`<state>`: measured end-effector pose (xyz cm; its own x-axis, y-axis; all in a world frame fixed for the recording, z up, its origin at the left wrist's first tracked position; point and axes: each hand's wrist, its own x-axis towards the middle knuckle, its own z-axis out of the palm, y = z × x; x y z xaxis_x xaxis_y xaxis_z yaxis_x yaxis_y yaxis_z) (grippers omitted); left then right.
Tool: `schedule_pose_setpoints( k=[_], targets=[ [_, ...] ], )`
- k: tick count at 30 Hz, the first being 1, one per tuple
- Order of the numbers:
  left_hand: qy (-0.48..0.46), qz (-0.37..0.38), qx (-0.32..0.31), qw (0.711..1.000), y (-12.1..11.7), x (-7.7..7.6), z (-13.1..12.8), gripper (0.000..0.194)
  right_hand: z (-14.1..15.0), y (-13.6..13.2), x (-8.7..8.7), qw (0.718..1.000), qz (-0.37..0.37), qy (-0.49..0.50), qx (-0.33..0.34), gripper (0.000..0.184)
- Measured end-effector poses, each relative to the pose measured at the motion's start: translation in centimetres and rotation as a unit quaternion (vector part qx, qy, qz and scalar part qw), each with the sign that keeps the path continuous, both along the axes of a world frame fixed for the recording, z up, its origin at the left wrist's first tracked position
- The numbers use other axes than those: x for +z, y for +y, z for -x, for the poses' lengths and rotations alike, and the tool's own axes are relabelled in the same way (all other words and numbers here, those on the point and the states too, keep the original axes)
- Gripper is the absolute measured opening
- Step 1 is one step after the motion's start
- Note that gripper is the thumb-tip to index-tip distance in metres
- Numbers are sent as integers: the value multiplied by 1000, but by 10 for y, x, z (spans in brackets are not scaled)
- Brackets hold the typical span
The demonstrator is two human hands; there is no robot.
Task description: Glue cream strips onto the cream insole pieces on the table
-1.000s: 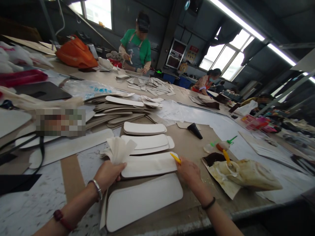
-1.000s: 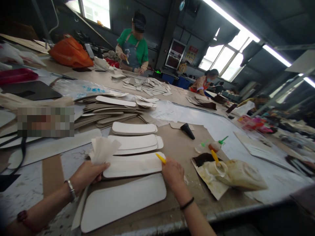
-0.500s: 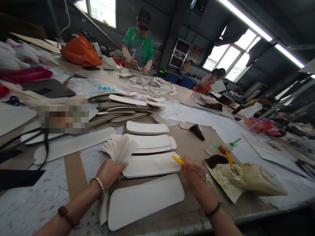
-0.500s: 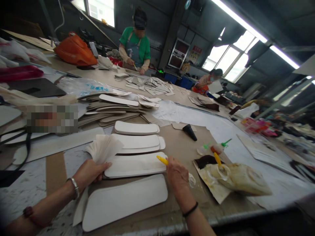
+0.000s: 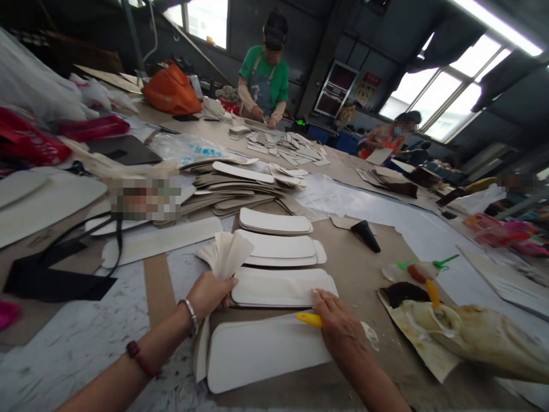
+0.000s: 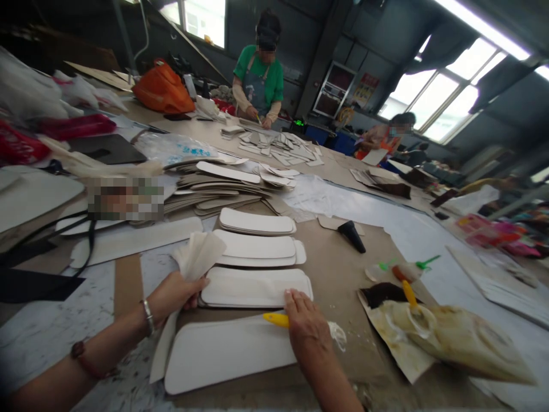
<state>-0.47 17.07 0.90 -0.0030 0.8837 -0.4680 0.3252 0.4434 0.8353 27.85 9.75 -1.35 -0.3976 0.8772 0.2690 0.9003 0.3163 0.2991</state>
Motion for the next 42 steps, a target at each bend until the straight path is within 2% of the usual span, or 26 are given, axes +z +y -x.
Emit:
schedule_pose_setpoints(
  k=[5, 13, 20, 29, 36, 42],
  targets=[
    [-13, -1, 4, 1000, -1, 3, 1, 33, -1, 5, -4, 1000, 23, -2, 18, 36],
    [102, -9, 2, 995, 1, 4, -7, 47, 13, 3, 7, 998, 55, -34, -20, 39],
    [128, -16, -3, 992, 0, 2, -8, 51, 22, 3, 7, 998, 62, -8, -28, 41],
    [136, -17, -15, 990, 1, -3, -6, 54, 56, 7, -3, 993, 101, 37, 47, 38],
    [132, -9, -8, 991, 2, -7, -5, 53, 42, 9, 1, 993, 112, 18, 31, 37],
    [146, -7, -18, 989, 0, -1, -6, 54, 29, 9, 3, 994, 110, 10, 22, 38]
  ],
)
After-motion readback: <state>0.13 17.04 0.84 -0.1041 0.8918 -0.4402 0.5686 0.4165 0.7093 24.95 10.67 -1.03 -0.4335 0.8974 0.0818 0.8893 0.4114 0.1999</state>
